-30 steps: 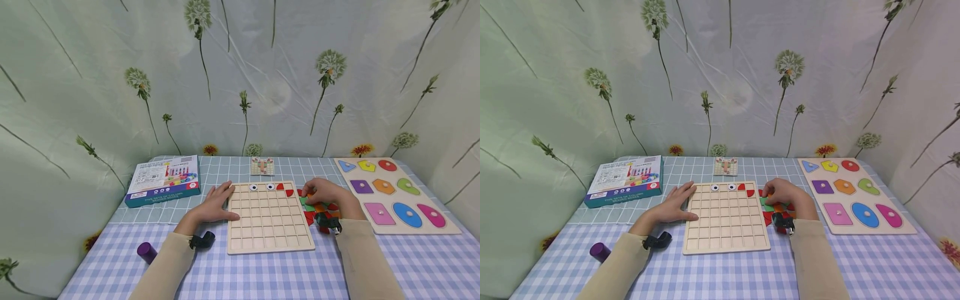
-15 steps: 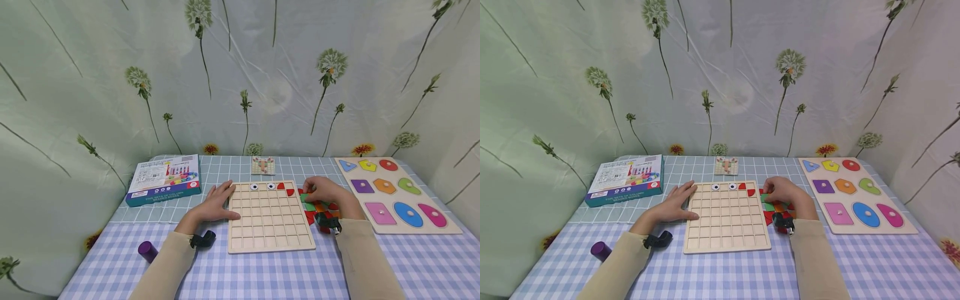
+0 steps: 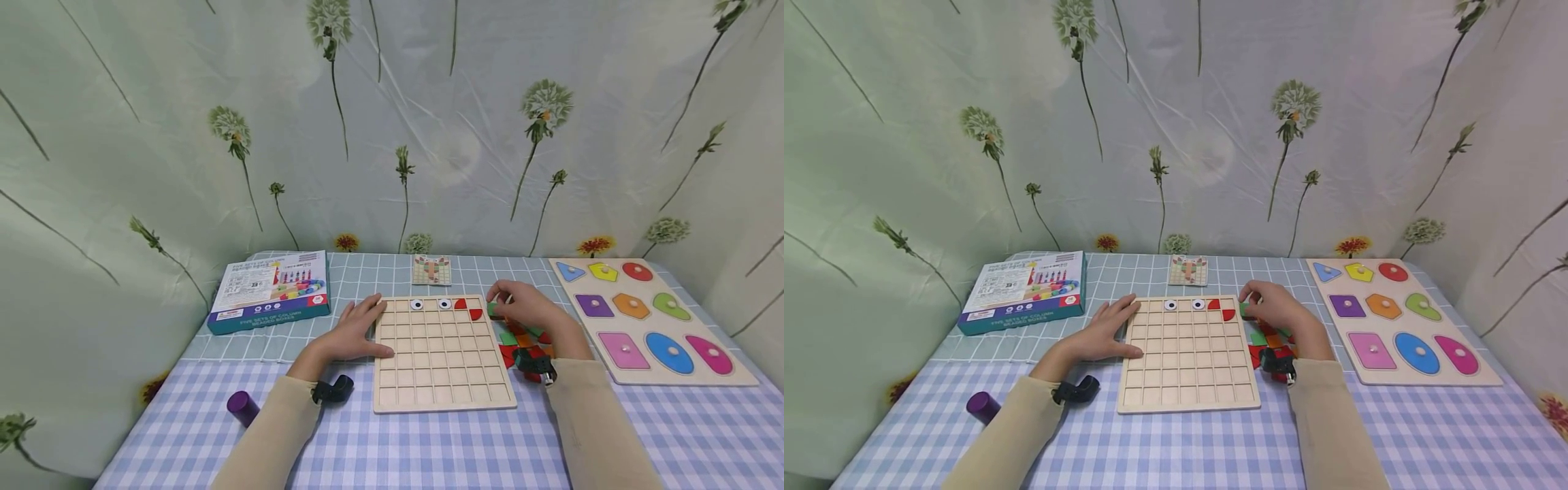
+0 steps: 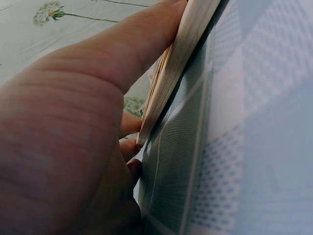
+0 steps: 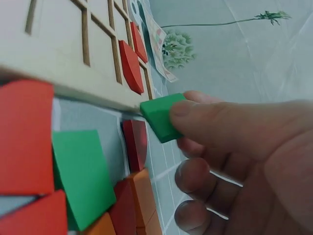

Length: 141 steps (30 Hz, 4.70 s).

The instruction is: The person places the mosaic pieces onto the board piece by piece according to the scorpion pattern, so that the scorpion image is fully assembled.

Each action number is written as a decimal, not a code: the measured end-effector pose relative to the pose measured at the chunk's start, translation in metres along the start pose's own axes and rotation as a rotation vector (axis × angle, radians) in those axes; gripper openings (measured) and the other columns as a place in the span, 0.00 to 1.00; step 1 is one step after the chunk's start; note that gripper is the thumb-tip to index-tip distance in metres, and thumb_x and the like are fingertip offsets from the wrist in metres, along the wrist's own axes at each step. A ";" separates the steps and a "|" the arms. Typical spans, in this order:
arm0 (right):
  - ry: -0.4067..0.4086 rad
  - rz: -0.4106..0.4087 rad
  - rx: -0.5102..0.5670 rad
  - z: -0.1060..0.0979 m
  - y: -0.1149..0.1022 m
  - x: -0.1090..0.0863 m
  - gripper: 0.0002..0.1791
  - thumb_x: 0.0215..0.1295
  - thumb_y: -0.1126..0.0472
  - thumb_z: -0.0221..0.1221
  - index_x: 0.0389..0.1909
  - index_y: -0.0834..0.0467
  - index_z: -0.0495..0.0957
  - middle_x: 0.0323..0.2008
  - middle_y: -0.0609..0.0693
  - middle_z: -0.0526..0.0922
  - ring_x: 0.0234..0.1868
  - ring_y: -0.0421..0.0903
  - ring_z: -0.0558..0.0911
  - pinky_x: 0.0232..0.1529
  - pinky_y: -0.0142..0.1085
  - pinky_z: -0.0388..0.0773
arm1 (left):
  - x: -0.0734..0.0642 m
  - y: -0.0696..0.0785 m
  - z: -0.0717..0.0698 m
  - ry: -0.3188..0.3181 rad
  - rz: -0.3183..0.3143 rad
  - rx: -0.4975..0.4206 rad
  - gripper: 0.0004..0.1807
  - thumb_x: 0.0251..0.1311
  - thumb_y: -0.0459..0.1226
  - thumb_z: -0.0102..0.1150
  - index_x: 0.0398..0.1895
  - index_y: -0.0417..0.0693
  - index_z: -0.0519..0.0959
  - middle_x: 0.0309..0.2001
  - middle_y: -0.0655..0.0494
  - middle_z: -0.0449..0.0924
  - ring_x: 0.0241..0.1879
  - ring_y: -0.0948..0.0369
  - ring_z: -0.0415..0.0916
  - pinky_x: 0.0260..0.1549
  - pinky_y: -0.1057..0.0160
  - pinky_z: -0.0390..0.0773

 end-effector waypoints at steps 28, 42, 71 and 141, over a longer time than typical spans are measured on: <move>0.037 -0.144 -0.024 0.027 -0.032 0.014 0.05 0.70 0.65 0.57 0.41 0.55 0.81 0.36 0.51 0.83 0.34 0.43 0.78 0.35 0.35 0.75 | 0.002 -0.002 0.001 -0.008 -0.004 0.018 0.58 0.52 0.59 0.70 0.80 0.48 0.51 0.82 0.50 0.41 0.82 0.50 0.37 0.79 0.43 0.31; 0.024 -0.146 -0.016 0.036 -0.031 0.020 0.04 0.66 0.64 0.63 0.40 0.55 0.81 0.35 0.50 0.82 0.33 0.44 0.76 0.35 0.36 0.75 | 0.001 -0.001 0.001 -0.013 -0.029 0.007 0.58 0.52 0.59 0.70 0.80 0.49 0.51 0.82 0.51 0.41 0.82 0.50 0.36 0.78 0.41 0.31; 0.045 -0.110 -0.128 0.036 -0.029 0.021 0.04 0.67 0.60 0.63 0.40 0.51 0.85 0.36 0.48 0.82 0.34 0.43 0.74 0.34 0.35 0.72 | 0.000 0.000 0.000 -0.009 -0.008 -0.007 0.59 0.50 0.58 0.72 0.80 0.48 0.52 0.82 0.48 0.40 0.82 0.48 0.36 0.78 0.41 0.32; 0.152 0.064 0.050 -0.009 0.018 -0.003 0.07 0.70 0.60 0.59 0.46 0.57 0.77 0.40 0.55 0.78 0.42 0.51 0.78 0.38 0.34 0.78 | 0.001 -0.001 0.000 -0.019 0.036 0.020 0.59 0.45 0.57 0.77 0.79 0.50 0.56 0.82 0.47 0.41 0.81 0.47 0.37 0.78 0.40 0.32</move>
Point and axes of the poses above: each hand's wrist, its own x-axis towards the middle knuckle, its own z-axis out of the palm, y = z × x, the point moved 5 cm from there along x, towards the middle knuckle
